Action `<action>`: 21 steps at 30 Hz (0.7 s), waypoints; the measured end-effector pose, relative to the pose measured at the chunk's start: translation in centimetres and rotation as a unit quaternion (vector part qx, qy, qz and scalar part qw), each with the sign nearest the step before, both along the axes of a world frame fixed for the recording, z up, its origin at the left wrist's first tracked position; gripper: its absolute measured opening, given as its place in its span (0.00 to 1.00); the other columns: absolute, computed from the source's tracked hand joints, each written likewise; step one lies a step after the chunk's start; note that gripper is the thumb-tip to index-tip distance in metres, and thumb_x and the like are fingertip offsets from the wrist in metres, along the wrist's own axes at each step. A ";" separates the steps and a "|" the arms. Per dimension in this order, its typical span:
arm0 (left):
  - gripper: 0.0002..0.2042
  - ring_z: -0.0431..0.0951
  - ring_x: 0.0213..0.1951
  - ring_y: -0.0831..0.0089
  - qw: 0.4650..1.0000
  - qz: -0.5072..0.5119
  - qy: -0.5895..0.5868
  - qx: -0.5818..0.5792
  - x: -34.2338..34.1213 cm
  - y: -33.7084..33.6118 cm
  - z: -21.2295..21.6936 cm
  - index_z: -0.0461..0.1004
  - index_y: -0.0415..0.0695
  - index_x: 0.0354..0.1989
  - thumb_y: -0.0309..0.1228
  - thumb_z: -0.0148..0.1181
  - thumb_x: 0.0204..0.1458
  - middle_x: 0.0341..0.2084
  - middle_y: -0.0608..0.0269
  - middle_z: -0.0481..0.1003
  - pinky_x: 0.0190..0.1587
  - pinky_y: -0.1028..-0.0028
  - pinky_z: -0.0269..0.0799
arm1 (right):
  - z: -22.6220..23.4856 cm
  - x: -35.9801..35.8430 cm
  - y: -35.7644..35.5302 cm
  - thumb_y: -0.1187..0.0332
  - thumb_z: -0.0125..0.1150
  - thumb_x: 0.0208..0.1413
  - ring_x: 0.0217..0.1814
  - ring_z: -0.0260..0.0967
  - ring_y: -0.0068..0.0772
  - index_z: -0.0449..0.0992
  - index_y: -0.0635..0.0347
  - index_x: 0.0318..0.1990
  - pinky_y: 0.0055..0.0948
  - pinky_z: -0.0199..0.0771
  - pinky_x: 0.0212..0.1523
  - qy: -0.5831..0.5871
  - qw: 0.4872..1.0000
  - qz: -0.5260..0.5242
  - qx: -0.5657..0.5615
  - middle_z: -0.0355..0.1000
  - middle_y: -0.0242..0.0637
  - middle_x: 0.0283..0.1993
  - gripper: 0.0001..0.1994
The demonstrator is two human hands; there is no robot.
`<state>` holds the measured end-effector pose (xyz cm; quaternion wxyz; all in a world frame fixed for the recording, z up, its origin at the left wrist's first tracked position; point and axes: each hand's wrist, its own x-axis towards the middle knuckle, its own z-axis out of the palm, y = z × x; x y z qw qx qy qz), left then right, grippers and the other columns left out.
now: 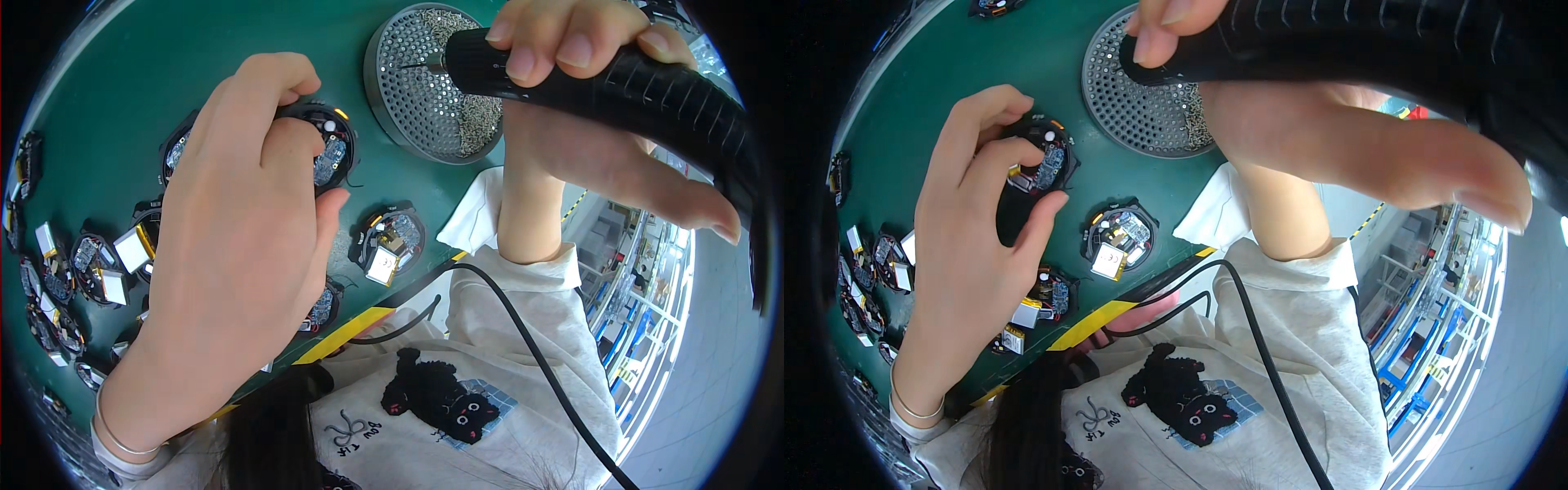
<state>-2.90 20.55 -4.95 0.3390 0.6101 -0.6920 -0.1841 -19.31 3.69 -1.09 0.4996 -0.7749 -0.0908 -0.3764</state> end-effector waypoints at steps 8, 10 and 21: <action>0.16 0.73 0.45 0.58 0.998 -0.019 0.058 0.020 -0.4 -0.3 0.3 0.65 0.38 0.31 0.14 0.61 0.32 0.48 0.56 0.66 0.48 0.67 0.68 | 0.5 -2.3 -2.5 0.18 0.43 0.38 0.36 0.70 0.36 0.69 0.56 0.56 0.39 0.67 0.40 0.056 0.994 0.095 -0.020 0.71 0.36 0.42 0.51; 0.16 0.73 0.44 0.58 0.998 -0.021 0.054 0.013 -0.4 -0.5 0.1 0.64 0.38 0.31 0.14 0.61 0.32 0.48 0.56 0.66 0.48 0.68 0.68 | 0.7 -2.9 -2.1 0.19 0.46 0.38 0.36 0.71 0.35 0.70 0.57 0.55 0.38 0.66 0.39 0.051 0.993 0.104 0.007 0.71 0.36 0.42 0.50; 0.17 0.74 0.46 0.56 0.997 -0.023 0.066 -0.012 -0.7 -0.4 -0.5 0.68 0.41 0.32 0.14 0.62 0.32 0.47 0.57 0.68 0.45 0.67 0.70 | 0.7 -1.3 2.1 0.35 0.60 0.48 0.30 0.69 0.31 0.63 0.66 0.54 0.31 0.67 0.27 0.053 0.985 0.151 0.061 0.68 0.39 0.39 0.41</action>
